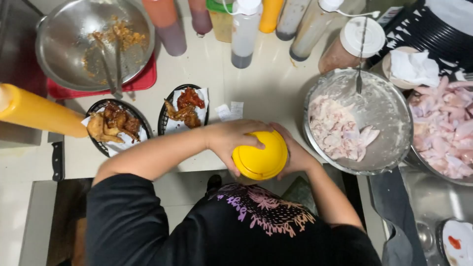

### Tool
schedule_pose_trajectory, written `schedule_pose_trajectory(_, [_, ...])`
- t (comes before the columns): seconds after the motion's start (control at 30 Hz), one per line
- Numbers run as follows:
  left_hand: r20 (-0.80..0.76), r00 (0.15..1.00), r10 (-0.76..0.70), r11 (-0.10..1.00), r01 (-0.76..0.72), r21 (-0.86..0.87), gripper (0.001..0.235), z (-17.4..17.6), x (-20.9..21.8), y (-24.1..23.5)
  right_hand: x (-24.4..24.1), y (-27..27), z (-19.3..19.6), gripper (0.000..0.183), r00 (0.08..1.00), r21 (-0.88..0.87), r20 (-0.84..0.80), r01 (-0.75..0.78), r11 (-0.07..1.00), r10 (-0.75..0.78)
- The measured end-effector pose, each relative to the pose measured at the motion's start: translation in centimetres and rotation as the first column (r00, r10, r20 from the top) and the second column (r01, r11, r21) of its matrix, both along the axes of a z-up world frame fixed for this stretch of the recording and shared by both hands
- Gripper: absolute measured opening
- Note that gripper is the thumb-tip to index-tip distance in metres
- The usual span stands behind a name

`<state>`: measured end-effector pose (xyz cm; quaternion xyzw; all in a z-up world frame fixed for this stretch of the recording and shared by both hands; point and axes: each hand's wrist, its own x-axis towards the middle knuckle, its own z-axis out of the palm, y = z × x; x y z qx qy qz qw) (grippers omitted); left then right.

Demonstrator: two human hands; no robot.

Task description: Preparing chicken wings by coating them in batter, frying them in a deep fryer, and then saucing and plating them according to order slips.

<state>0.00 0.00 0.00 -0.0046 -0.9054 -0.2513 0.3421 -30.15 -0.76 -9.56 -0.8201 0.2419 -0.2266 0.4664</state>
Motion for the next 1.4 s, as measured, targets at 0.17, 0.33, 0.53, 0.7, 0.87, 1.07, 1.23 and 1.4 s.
schedule_pose_trajectory(0.17, [0.176,0.981,-0.086,0.944,0.137,-0.301,0.088,1.3,-3.4,-1.5,2.2,-1.0,3.2,0.156,0.976,-0.217,0.126,-0.15,0.965,0.18])
schedule_pose_trajectory(0.33, [0.046,0.995,-0.09,0.897,0.101,-0.429,0.095,0.1,-4.7,-1.1,2.0,1.0,1.6,0.145,0.981,-0.312,0.152,-0.069,0.947,0.121])
schedule_pose_trajectory(0.53, [0.161,0.979,0.123,0.931,-0.058,-0.36,0.094,0.6,-4.1,1.3,3.1,6.6,0.9,0.13,0.887,-0.151,0.365,0.356,0.922,-0.283])
schedule_pose_trajectory(0.7, [0.75,0.313,0.583,0.676,-0.699,-0.234,0.118,6.0,-8.1,4.6,4.1,8.0,-10.5,0.178,0.568,0.03,0.177,0.814,0.581,-0.804])
schedule_pose_trajectory(0.87, [0.956,0.185,0.227,0.89,-0.439,-0.127,0.137,11.2,-6.9,2.4,0.7,6.4,-2.8,0.162,0.836,-0.166,0.135,0.548,0.82,-0.532])
schedule_pose_trajectory(1.07, [0.898,0.364,0.245,0.853,0.359,-0.379,0.13,12.2,-8.3,0.1,-0.8,2.5,1.0,0.138,0.885,-0.074,-0.412,0.203,0.976,-0.215])
schedule_pose_trajectory(1.23, [0.919,0.331,0.214,0.977,-0.076,-0.2,0.107,12.9,-9.2,0.0,1.3,2.9,-1.6,0.147,0.925,-0.06,-0.267,0.263,0.963,-0.269])
schedule_pose_trajectory(1.4, [0.954,0.071,0.292,0.682,-0.714,-0.156,0.12,7.4,-10.1,-2.5,2.9,4.7,-5.1,0.177,0.827,0.054,0.421,0.387,0.92,-0.373])
